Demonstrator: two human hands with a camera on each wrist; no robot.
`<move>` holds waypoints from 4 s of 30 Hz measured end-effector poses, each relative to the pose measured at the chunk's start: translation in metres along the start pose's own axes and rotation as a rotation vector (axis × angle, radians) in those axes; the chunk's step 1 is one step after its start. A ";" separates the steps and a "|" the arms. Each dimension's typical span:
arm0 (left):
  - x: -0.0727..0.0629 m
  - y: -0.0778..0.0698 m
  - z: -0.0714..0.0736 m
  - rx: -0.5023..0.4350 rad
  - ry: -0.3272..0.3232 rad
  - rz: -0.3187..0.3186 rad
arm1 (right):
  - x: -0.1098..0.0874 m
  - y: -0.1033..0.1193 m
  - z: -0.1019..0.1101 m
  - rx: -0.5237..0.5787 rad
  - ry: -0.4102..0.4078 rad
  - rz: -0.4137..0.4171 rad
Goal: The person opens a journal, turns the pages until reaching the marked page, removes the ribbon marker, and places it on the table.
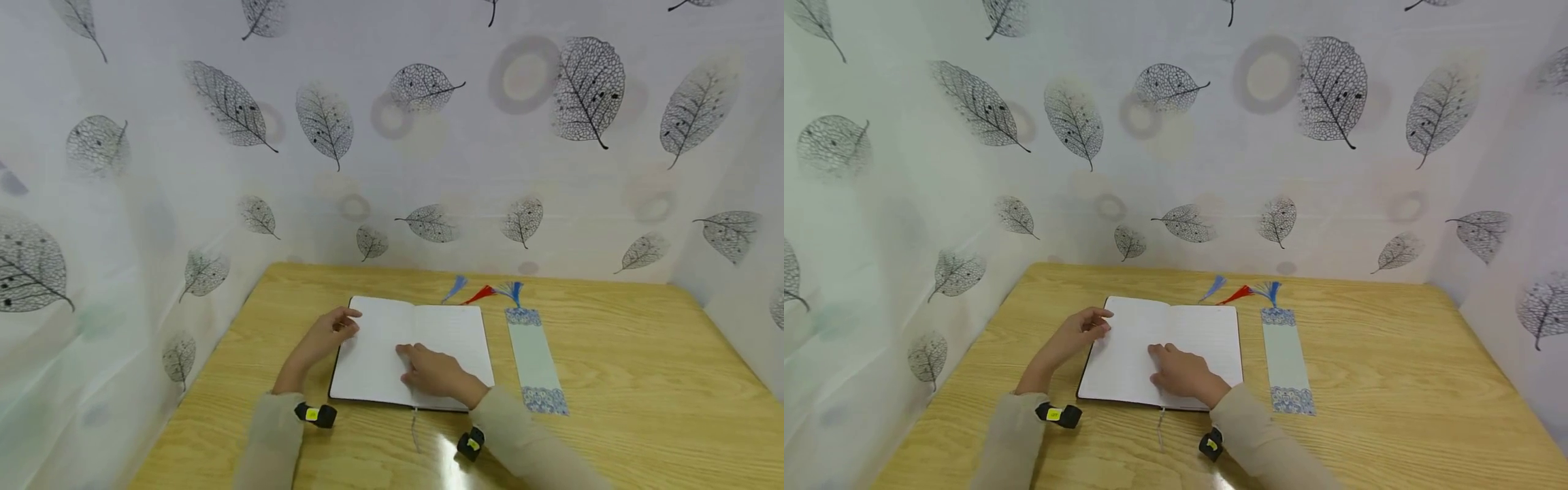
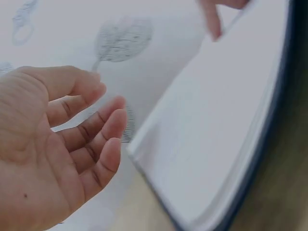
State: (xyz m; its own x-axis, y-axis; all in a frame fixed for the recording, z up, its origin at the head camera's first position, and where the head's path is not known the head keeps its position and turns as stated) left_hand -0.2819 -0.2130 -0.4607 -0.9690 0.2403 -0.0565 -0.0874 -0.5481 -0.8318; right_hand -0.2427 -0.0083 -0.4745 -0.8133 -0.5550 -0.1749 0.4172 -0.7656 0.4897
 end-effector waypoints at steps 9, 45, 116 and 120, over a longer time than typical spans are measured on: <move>0.008 0.016 -0.030 0.003 0.125 0.033 | 0.005 0.003 0.000 -0.064 -0.013 -0.041; 0.008 0.012 -0.038 0.115 0.134 0.089 | 0.015 -0.139 0.078 -0.003 -0.177 -0.199; 0.001 -0.009 -0.020 0.023 0.043 0.031 | -0.013 0.011 0.000 -0.127 -0.032 0.120; 0.003 0.001 -0.029 0.065 0.106 0.059 | -0.013 0.013 0.000 -0.163 -0.023 0.091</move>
State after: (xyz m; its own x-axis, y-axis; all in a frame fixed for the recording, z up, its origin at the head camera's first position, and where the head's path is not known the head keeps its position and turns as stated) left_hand -0.2783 -0.1897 -0.4775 -0.9434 0.2874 -0.1653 -0.0489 -0.6138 -0.7880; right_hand -0.2268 -0.0115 -0.4655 -0.7776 -0.6180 -0.1156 0.5480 -0.7563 0.3574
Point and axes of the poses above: each hand's wrist, its own x-axis towards the middle knuckle, its own z-axis out of the back of the hand, y = z × x, the point moved 6 cm from there along x, towards the middle knuckle, and after that the axes turned 2 degrees about x, right-handed, at the moved point
